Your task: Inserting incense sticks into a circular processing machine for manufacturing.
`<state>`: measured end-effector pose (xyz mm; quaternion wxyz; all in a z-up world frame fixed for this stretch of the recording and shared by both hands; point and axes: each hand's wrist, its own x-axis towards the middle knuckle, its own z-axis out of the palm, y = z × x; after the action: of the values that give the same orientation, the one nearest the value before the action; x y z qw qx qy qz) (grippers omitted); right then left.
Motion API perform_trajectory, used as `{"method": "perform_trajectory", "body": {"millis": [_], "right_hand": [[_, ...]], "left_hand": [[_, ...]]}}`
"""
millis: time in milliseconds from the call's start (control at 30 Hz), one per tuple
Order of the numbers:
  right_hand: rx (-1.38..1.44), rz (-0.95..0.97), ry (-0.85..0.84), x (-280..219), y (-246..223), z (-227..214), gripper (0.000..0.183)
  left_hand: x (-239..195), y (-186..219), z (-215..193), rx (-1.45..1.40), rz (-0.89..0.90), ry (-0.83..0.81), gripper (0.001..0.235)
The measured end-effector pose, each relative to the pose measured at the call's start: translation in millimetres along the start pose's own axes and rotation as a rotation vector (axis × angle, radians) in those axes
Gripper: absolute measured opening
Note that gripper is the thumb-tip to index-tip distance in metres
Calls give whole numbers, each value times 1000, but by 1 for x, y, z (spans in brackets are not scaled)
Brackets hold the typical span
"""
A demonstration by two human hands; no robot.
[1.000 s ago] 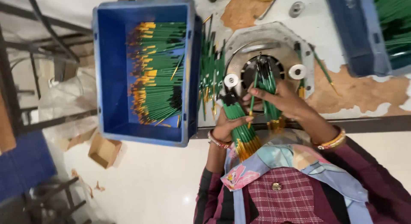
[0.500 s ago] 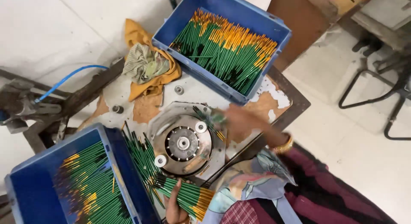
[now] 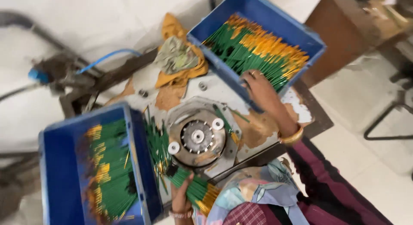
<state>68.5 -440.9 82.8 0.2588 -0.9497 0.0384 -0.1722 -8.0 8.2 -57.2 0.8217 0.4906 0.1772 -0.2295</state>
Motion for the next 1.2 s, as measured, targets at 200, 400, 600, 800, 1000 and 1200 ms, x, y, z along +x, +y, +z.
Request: {"method": "perform_trajectory", "body": {"millis": [200,400,600,800,1000,1200], "right_hand": [[360,-236,-879,-54,-147,68,33],[837,-228,-394,-57,-79,74,54],[356,-11,-213,-54,-131,30,32],[34,-129,-487,-51,-115,123,16],[-46,-199,-521,-48,-116,136,20],[119,-251,-244,-66,-140,128,23]], "left_hand": [[-17,50,88,631,563,-272,52],[-3,22,17,320,234,-15,32],[-13,28,19,-488,-187,-51,29],[-3,-12,3,-337,-83,-10,30],[-7,-3,0,-320,-52,-73,34],[-9,13,15,-111,75,-141,28]]}}
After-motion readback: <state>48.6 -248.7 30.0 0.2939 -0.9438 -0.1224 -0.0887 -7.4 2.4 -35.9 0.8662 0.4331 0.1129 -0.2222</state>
